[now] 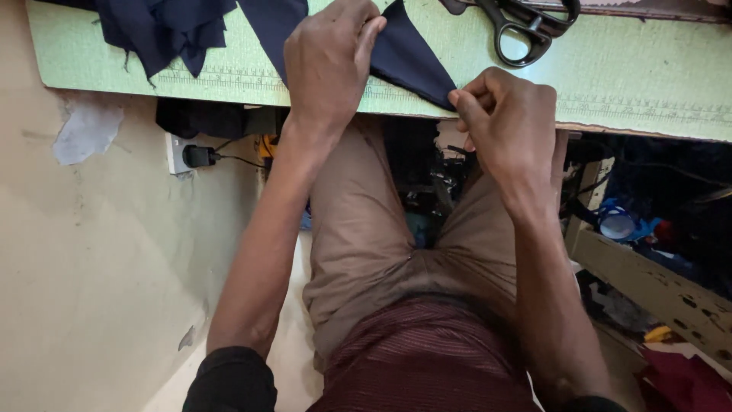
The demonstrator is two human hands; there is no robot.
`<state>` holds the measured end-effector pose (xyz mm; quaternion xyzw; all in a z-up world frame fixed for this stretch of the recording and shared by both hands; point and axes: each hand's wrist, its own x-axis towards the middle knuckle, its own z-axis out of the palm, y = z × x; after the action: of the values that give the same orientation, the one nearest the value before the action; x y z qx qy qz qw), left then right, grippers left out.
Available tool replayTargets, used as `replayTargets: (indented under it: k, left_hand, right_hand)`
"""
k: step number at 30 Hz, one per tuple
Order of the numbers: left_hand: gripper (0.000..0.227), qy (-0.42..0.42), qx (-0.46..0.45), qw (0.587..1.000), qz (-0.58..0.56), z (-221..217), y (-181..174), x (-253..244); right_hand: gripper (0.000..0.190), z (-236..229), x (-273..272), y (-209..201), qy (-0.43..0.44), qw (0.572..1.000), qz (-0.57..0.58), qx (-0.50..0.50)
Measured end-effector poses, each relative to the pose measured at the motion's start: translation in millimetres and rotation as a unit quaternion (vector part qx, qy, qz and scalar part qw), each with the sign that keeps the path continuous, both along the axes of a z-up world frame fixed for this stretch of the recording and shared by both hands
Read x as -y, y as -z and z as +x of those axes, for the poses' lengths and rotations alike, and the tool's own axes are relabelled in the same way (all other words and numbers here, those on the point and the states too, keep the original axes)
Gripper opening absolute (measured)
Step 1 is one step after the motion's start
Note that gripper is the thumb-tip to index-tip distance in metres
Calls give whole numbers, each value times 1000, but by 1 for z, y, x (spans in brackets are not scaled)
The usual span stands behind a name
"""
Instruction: Folding small pieces of fabric into triangles and trimming them with tailor scissors
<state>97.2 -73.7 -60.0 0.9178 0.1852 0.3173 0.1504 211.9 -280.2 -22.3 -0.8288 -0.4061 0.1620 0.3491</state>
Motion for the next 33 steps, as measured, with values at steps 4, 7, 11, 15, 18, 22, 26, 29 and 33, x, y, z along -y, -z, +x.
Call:
replayTargets:
  k: [4, 7, 11, 15, 18, 22, 26, 29, 33]
  left_hand:
    - [30, -28, -9, 996, 82, 3, 8, 3]
    - [56, -91, -81, 988, 97, 7, 5, 15]
    - [34, 74, -85, 993, 38, -3, 4, 59]
    - [75, 59, -270, 961, 5, -8, 12, 47]
    - [59, 24, -40, 988, -145, -26, 12, 26]
    - [43, -134, 24, 991, 10, -40, -5, -7]
    - [13, -80, 169, 979, -84, -45, -4, -20]
    - [10, -145, 182, 953, -194, -53, -15, 2]
    - [38, -117, 45, 992, -10, -50, -6, 8]
  right_hand:
    - [24, 8, 3, 22, 1, 993, -28, 112]
    - [26, 4, 0, 20, -2, 992, -21, 122]
    - [26, -1, 1, 17, -13, 990, 4, 141]
    - [28, -1, 1, 22, -5, 989, 23, 144]
    - [24, -2, 4, 23, -1, 992, 41, 117]
    - [16, -7, 8, 15, 6, 988, 123, 90]
    - [10, -50, -3, -40, 17, 992, 113, 48]
    - [15, -71, -9, -39, -14, 985, 46, -169]
    - [20, -83, -7, -22, -82, 965, 39, -247]
